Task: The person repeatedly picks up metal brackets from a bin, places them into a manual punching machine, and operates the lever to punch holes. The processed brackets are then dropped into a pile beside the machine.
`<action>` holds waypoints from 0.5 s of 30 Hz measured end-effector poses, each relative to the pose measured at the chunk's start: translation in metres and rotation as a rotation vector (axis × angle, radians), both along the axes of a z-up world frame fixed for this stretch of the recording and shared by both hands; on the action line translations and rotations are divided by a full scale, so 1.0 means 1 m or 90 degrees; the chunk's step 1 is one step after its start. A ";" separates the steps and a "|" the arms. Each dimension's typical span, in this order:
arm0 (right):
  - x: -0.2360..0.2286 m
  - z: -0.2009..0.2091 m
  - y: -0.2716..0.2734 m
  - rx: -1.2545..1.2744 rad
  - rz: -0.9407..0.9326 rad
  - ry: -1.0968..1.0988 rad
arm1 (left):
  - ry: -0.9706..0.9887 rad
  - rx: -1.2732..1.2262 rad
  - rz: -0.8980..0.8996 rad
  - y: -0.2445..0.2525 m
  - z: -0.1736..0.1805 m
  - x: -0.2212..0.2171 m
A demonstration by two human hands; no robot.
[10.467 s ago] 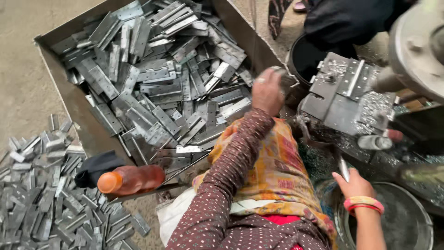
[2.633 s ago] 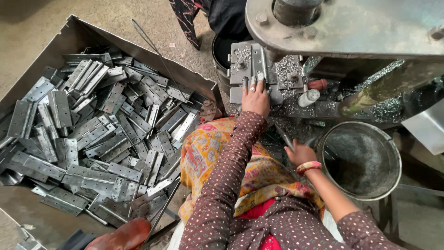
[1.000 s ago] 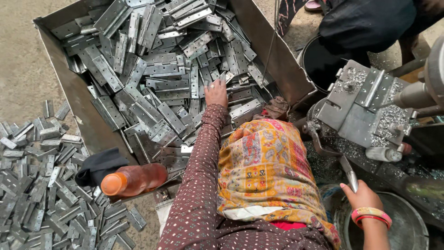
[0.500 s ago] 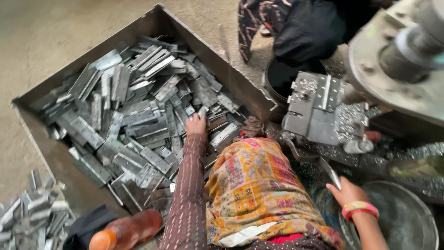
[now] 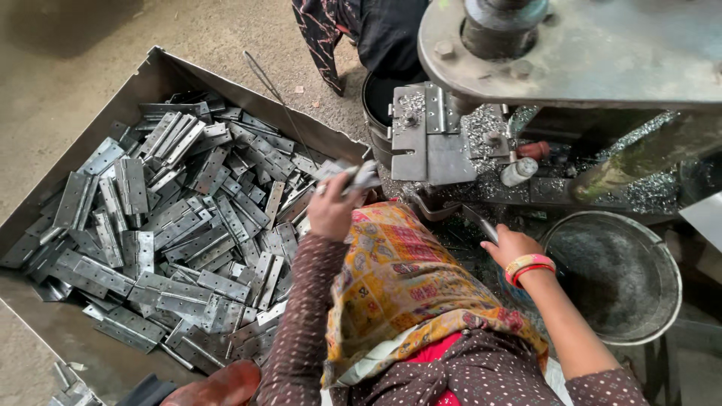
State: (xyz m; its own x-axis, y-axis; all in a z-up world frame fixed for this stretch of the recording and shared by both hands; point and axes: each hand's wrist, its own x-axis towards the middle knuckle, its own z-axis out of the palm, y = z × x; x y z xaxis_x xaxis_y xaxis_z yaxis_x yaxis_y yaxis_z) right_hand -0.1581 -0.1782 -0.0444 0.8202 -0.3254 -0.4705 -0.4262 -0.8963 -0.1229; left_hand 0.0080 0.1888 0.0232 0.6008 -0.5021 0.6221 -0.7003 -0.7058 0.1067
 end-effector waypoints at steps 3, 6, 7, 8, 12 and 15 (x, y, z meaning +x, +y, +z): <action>-0.004 0.002 0.005 0.006 -0.002 -0.024 | 0.005 0.011 -0.140 -0.060 0.003 -0.004; -0.007 0.005 0.005 0.015 -0.018 -0.017 | 0.060 0.344 -0.186 -0.104 -0.004 -0.012; -0.006 0.007 0.005 0.019 -0.014 -0.021 | 0.116 0.320 -0.188 -0.115 -0.004 -0.014; -0.004 0.009 0.004 0.022 -0.010 -0.025 | 0.172 0.296 -0.189 -0.124 -0.003 -0.017; -0.001 0.014 0.006 0.049 -0.005 0.032 | 0.282 0.366 0.035 -0.154 0.003 -0.041; 0.010 0.024 0.003 0.069 -0.018 0.068 | 0.393 0.381 0.057 -0.177 0.010 -0.054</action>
State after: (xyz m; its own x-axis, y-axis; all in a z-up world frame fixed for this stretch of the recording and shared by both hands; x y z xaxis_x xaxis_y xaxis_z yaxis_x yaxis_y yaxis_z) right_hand -0.1479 -0.1748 -0.0208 0.7546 -0.2904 -0.5884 -0.4675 -0.8672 -0.1715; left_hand -0.0462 0.0120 0.0331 0.7971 -0.5757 -0.1823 -0.5785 -0.8145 0.0430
